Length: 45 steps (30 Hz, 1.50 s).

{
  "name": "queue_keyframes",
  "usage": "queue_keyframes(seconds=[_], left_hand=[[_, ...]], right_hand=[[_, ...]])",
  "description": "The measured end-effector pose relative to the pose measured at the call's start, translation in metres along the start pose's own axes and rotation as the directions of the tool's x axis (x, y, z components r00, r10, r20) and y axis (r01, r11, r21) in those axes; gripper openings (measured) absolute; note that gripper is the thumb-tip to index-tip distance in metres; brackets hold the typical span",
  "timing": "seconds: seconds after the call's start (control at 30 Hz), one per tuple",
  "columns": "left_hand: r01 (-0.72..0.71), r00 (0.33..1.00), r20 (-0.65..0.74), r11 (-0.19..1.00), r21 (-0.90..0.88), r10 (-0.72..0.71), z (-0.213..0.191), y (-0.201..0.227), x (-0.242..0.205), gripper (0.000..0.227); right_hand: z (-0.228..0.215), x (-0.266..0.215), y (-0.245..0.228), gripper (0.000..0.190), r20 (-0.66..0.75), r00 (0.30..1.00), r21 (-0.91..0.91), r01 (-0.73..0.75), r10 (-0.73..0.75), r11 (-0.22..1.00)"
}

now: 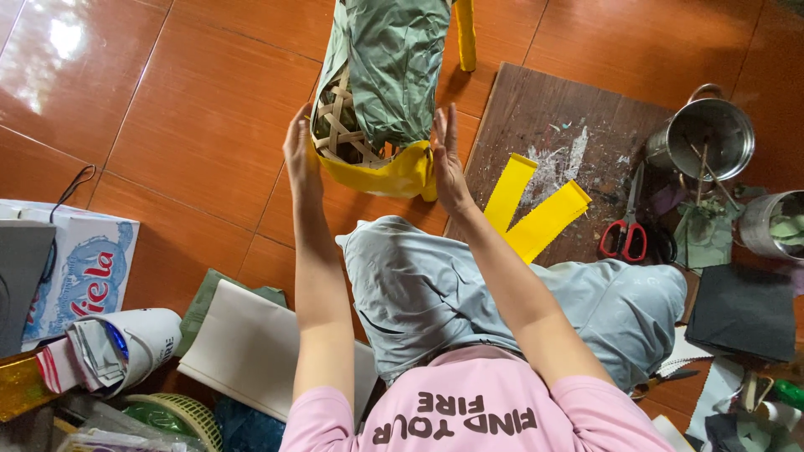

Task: Applying yellow paper strips to a wireframe giraffe model using glue.

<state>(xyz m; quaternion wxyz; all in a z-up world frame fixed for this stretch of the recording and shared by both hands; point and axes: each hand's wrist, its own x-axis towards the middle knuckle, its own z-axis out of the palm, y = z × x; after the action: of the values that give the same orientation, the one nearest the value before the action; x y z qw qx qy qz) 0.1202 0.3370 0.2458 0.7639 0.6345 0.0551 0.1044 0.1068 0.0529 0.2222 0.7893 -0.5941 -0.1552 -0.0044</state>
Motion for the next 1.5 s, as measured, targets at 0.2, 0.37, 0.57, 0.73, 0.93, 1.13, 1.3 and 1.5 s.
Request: queue_keyframes(seconds=[0.2,0.37,0.57,0.73,0.93,1.13,1.3,1.5], left_hand=[[0.194,0.981,0.003,0.972,-0.129,-0.195,0.016,0.026,0.001,0.069],[0.220,0.969,0.077,0.964,0.151,-0.233,-0.011,-0.005,0.011,0.055],[0.218,0.956,0.175,0.969,0.120,-0.236,-0.023,-0.026,0.017,0.042],[0.387,0.918,0.153,0.911,-0.141,-0.367,-0.019,-0.020,0.025,0.044],[0.387,0.921,0.139,0.898,-0.211,-0.364,0.002,0.021,0.007,0.066],[-0.126,0.816,-0.565,0.992,0.030,0.121,-0.001,-0.018,-0.100,0.042],[0.338,0.923,-0.169,0.939,-0.065,-0.344,0.107,-0.083,-0.210,0.014],[0.412,0.865,0.105,0.815,0.408,-0.490,0.188,-0.210,-0.212,0.024]], right_hand=[[0.034,0.018,-0.036,0.080,-0.040,0.973,-0.164,0.218,-0.227,0.962],[0.043,0.030,-0.027,0.082,-0.075,0.977,-0.160,0.184,-0.198,0.970],[0.041,0.030,-0.020,0.079,-0.072,0.981,-0.159,0.168,-0.181,0.973],[0.044,0.034,-0.021,0.071,-0.078,0.983,-0.030,0.165,-0.167,0.986],[0.002,0.034,-0.006,0.072,-0.040,0.998,0.325,0.050,-0.039,0.944],[-0.165,-0.090,0.088,0.026,-0.034,0.964,-0.279,-0.263,0.264,0.924],[-0.151,-0.164,0.034,0.053,-0.133,0.891,-0.958,-0.227,0.435,0.173],[-0.201,-0.171,0.076,0.016,-0.056,0.871,-0.879,-0.274,0.488,0.389]])
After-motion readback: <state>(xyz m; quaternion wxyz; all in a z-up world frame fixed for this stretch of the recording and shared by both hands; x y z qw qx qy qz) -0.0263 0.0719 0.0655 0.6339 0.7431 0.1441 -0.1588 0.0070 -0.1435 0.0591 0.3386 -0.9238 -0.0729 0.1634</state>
